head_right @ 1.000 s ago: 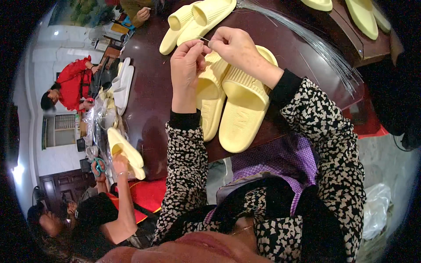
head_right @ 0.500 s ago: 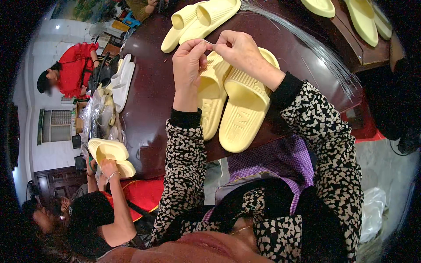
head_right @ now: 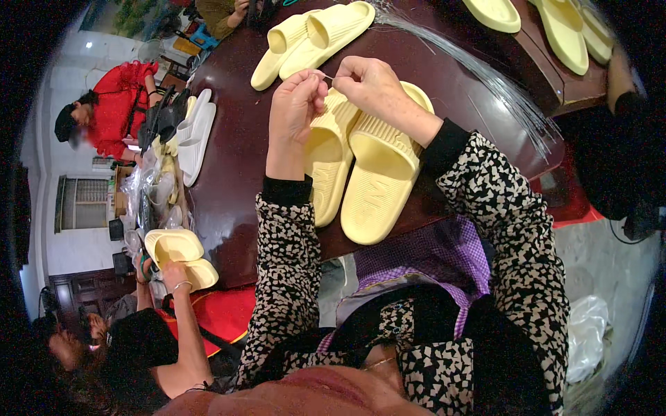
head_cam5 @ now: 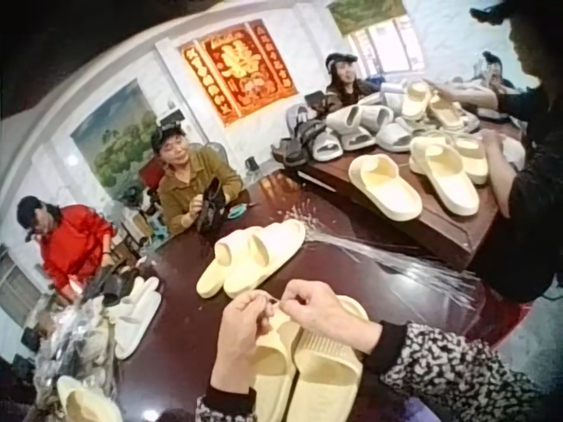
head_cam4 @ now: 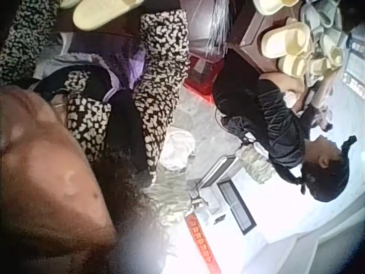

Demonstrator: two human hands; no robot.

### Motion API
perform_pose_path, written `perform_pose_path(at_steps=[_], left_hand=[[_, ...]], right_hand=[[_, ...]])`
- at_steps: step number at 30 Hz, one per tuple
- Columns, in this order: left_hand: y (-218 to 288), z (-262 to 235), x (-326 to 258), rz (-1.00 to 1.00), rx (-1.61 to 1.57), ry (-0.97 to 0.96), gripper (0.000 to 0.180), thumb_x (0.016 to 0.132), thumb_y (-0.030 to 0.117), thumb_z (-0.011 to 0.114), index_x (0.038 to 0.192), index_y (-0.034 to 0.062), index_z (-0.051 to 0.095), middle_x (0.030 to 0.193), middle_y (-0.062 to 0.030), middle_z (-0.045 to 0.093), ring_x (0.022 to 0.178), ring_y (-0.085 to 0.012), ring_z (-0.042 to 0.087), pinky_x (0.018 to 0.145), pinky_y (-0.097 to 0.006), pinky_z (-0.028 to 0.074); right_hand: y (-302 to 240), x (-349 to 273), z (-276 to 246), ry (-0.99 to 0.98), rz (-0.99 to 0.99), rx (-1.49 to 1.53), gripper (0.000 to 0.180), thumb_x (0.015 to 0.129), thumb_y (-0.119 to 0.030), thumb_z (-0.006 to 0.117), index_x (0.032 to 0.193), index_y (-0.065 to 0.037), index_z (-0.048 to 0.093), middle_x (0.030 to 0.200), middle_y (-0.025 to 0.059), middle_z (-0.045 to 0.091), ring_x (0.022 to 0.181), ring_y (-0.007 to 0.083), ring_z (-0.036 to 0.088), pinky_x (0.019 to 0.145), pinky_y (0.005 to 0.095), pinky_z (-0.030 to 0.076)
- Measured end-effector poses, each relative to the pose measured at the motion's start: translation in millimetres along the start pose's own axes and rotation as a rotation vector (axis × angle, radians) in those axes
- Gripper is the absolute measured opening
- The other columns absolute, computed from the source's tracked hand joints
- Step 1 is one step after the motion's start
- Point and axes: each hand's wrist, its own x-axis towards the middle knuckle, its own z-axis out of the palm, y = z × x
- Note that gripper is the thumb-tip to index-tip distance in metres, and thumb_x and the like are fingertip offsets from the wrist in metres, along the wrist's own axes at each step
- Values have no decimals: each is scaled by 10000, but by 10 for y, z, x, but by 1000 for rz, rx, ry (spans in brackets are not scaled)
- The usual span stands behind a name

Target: The person takes plastic ties from a bundle and threads them through pairs of slide slippers, fastening the slippers together by hand.

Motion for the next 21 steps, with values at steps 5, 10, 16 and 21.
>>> perform_pose_path(at_steps=[5, 10, 16, 21], left_hand=[[4, -115, -9, -56, -18, -63, 101, 889, 108, 540, 888, 32, 606, 670, 6, 561, 525, -53, 471, 492, -175, 396], [39, -160, 54, -69, -22, -103, 105, 887, 109, 538, 886, 28, 605, 663, 5, 553, 525, -55, 466, 492, -177, 390], [31, -4, 184, -48, 78, -64, 124, 856, 90, 561, 905, -5, 623, 668, 9, 544, 532, -51, 457, 469, -183, 354], [102, 98, 186, -1, 116, -39, 140, 881, 92, 536, 936, -24, 592, 680, 3, 521, 558, -54, 450, 483, -175, 354]], right_hand=[[16, -15, 62, -19, -6, 10, 162, 769, -152, 571, 760, 7, 605, 601, 56, 557, 575, 114, 517, 553, 288, 435], [37, 34, 87, -6, -6, 5, 148, 779, -148, 585, 776, -5, 622, 627, 61, 590, 596, 115, 546, 572, 287, 453], [226, 164, 1, 76, -158, -43, 109, 790, -112, 620, 843, -19, 644, 754, 68, 644, 715, 121, 603, 653, 268, 486], [164, 221, -66, 49, -181, -77, 91, 778, -92, 604, 832, -36, 652, 735, 96, 647, 704, 186, 626, 659, 318, 488]])
